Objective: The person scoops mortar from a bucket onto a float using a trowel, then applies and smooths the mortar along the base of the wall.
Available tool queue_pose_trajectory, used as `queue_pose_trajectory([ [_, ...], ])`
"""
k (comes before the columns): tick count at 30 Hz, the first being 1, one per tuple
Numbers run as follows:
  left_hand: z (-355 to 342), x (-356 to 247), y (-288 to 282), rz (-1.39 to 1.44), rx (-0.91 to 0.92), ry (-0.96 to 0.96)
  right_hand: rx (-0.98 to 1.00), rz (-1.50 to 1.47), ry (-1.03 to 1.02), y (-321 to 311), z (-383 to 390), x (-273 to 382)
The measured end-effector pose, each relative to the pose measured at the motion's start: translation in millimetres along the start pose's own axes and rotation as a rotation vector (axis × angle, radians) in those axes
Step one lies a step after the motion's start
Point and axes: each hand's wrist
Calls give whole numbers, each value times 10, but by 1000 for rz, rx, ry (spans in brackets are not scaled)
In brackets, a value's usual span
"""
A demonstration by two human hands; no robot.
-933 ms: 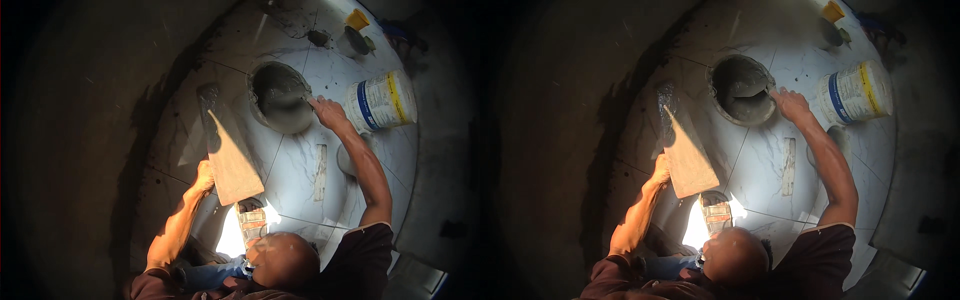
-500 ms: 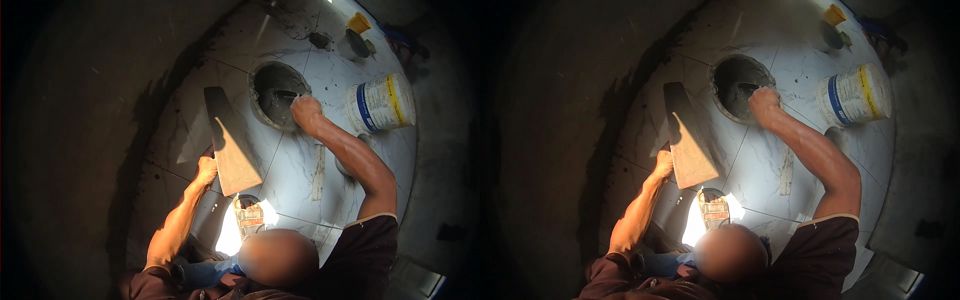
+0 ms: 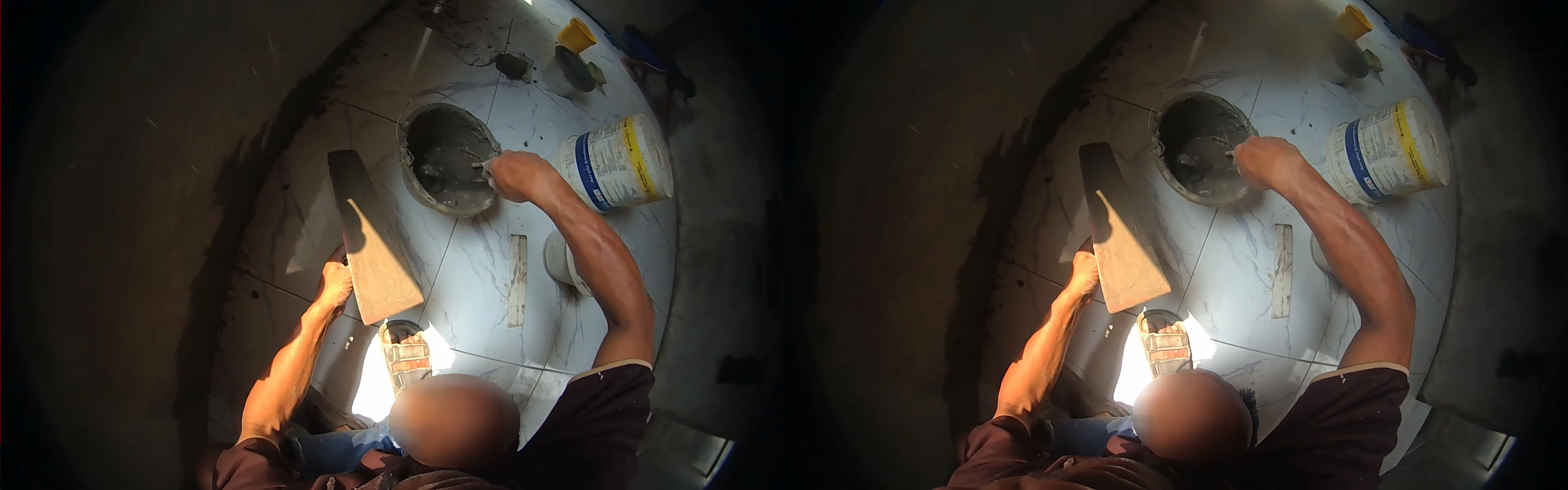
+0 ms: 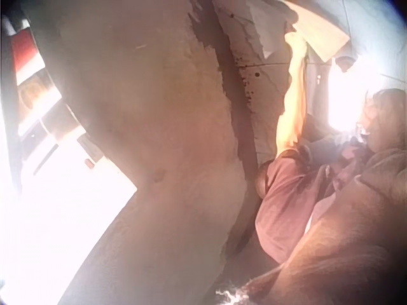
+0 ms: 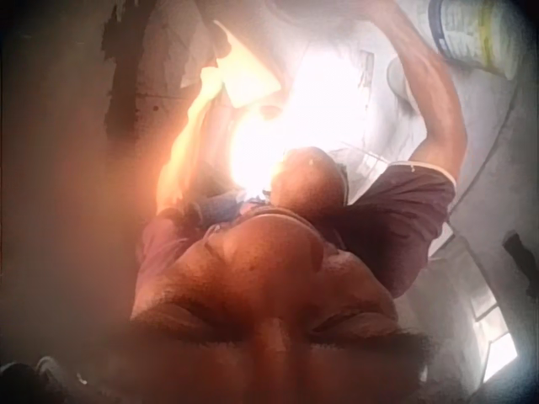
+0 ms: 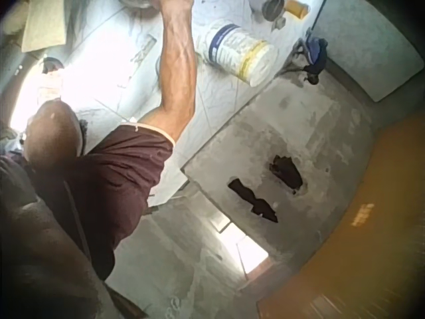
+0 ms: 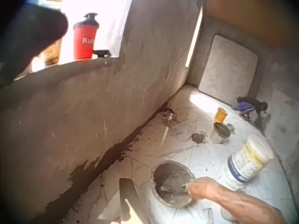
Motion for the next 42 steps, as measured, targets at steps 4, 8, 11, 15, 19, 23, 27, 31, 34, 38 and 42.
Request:
queue_pose_trajectory([
  [4, 55, -78, 73, 41, -43, 82, -137, 87, -39, 373, -220, -17],
  [8, -21, 43, 29, 27, -32, 42, -224, 113, -182, 536, -43, 128],
  [11, -32, -6, 45, 33, -75, 101, -84, 58, -179, 353, 53, 124],
  [15, -44, -155, 98, 86, -74, 105, 180, -305, -86, -126, 95, -168],
  [19, -18, -275, 135, 139, -25, 136, 378, -723, 81, -137, 102, -613],
  [23, -132, -283, 98, 179, 13, 197, 448, -1113, 119, 133, 100, -917],
  [27, -99, -515, 279, 213, 39, 150, 349, -1357, 94, 394, 369, -1002],
  [31, -326, -282, 227, 23, 34, 254, 78, -1452, -24, 471, 612, -693],
  [34, -357, -274, 250, -51, 94, 331, -166, -1326, 1, 633, 661, -332],
  [38, -295, -360, 489, 154, 295, 295, -923, -781, -362, 1107, 626, -45],
  [42, -252, -342, 558, 161, 320, 280, -1021, -687, -210, 1440, 601, 83],
])
Point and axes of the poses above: each hand's wrist, its own z-axis away from the middle knuckle, its own y-axis out of the palm, x = y × z, and after that the axes turned 10 degrees about -z, right-handed
